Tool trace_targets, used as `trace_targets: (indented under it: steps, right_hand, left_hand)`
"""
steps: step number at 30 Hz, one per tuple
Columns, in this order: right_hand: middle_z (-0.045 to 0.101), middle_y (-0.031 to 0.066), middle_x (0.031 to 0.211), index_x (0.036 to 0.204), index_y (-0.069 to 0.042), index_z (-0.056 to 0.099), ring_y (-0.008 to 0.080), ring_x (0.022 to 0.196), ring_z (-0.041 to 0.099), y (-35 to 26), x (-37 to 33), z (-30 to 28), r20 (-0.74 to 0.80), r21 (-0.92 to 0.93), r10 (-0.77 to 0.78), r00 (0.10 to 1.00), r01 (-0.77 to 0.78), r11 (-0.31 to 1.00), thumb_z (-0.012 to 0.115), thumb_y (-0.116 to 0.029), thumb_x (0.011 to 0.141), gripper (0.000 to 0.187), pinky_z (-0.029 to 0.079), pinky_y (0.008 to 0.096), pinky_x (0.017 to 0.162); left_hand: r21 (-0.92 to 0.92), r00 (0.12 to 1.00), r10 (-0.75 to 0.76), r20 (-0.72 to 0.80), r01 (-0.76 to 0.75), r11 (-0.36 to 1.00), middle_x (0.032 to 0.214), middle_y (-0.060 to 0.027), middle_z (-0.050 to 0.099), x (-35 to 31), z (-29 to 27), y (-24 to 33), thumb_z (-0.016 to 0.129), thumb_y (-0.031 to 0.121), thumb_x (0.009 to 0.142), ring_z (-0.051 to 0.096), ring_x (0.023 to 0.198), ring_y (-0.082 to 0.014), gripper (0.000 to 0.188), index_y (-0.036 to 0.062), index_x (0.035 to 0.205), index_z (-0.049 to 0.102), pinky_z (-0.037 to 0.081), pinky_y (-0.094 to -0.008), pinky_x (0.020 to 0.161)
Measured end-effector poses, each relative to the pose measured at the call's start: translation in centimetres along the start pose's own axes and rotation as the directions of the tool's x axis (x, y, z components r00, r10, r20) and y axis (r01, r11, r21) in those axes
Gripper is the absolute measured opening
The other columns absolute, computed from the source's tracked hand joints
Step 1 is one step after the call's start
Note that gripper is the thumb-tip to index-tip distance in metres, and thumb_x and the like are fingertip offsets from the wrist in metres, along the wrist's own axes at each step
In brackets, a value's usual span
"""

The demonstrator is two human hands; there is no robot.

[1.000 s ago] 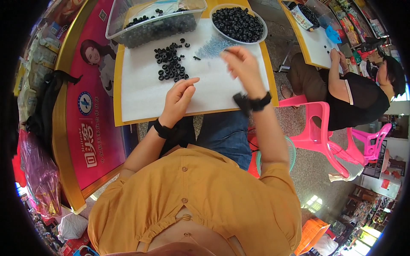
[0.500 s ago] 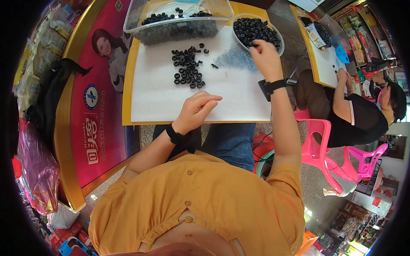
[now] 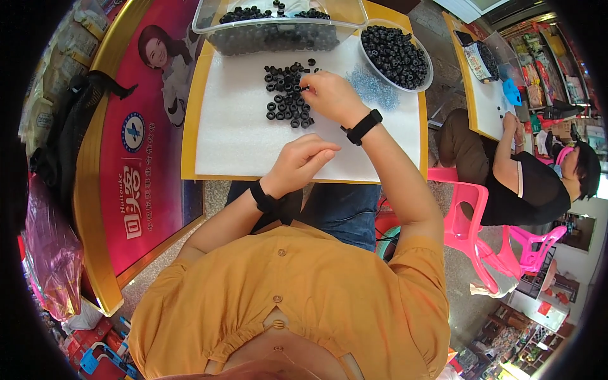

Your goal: The person places black plastic rings and pins onto a mat, then inserts the pins into the black plastic rings to assemble them by hand.

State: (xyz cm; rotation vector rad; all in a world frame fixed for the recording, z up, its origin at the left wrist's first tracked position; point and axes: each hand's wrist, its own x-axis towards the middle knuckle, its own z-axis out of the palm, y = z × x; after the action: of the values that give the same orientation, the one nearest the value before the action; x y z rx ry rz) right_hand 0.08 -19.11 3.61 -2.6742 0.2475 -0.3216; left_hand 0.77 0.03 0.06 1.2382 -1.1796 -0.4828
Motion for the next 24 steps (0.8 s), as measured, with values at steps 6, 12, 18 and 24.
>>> trace_targets:
  steps: [6, 12, 18, 24]
  right_hand:
    - [0.069, 0.0156, 0.082, 0.091, -0.002, 0.07, 0.0328, 0.077, 0.067, -0.4, -0.7, -1.9, 0.081, -0.017, 0.104, 0.991, -0.103, 0.995, 0.069, -0.021, 0.082, 0.021, 0.053, 0.0407, 0.07]
    - [0.068, 0.0155, 0.079, 0.086, -0.001, 0.068, 0.033, 0.076, 0.066, -0.7, -4.6, -4.4, 0.143, -0.026, 0.205, 0.968, -0.204, 0.979, 0.069, -0.021, 0.081, 0.02, 0.053, 0.042, 0.069]
    - [0.066, 0.0115, 0.08, 0.096, -0.004, 0.068, 0.0301, 0.076, 0.065, -0.7, -5.1, -4.0, 0.112, -0.043, 0.148, 0.983, -0.144, 0.989, 0.071, -0.017, 0.082, 0.019, 0.051, 0.0398, 0.07]
    - [0.066, 0.0102, 0.08, 0.1, -0.007, 0.068, 0.0317, 0.078, 0.064, -1.8, -3.2, -1.2, 0.055, 0.006, -0.045, 0.997, 0.044, 0.999, 0.07, -0.015, 0.081, 0.021, 0.051, 0.0414, 0.074]
  left_hand:
    - [-0.001, 1.0, -0.021, -0.002, 0.021, 1.0, 0.083, -0.009, 0.063, -0.1, 0.1, -0.3, 0.064, 0.016, 0.096, 0.061, 0.076, -0.0227, 0.017, 0.0035, 0.105, 0.072, 0.048, -0.0322, 0.068]
    - [0.022, 1.0, -0.017, 0.018, 0.016, 1.0, 0.081, -0.008, 0.062, 0.0, 0.0, 0.1, 0.064, 0.015, 0.096, 0.059, 0.073, -0.0209, 0.016, 0.0037, 0.105, 0.073, 0.047, -0.0313, 0.066]
    - [0.015, 0.999, -0.035, 0.012, 0.035, 0.999, 0.08, -0.0072, 0.061, -0.1, 0.0, 0.3, 0.065, 0.014, 0.095, 0.058, 0.073, -0.0186, 0.015, 0.0045, 0.105, 0.073, 0.046, -0.0299, 0.066]
    - [0.029, 0.999, 0.035, -0.035, -0.034, 0.999, 0.082, -0.0068, 0.062, -0.2, 0.3, -0.3, 0.065, 0.014, 0.096, 0.058, 0.073, -0.0187, 0.016, 0.0054, 0.106, 0.073, 0.047, -0.0301, 0.066]
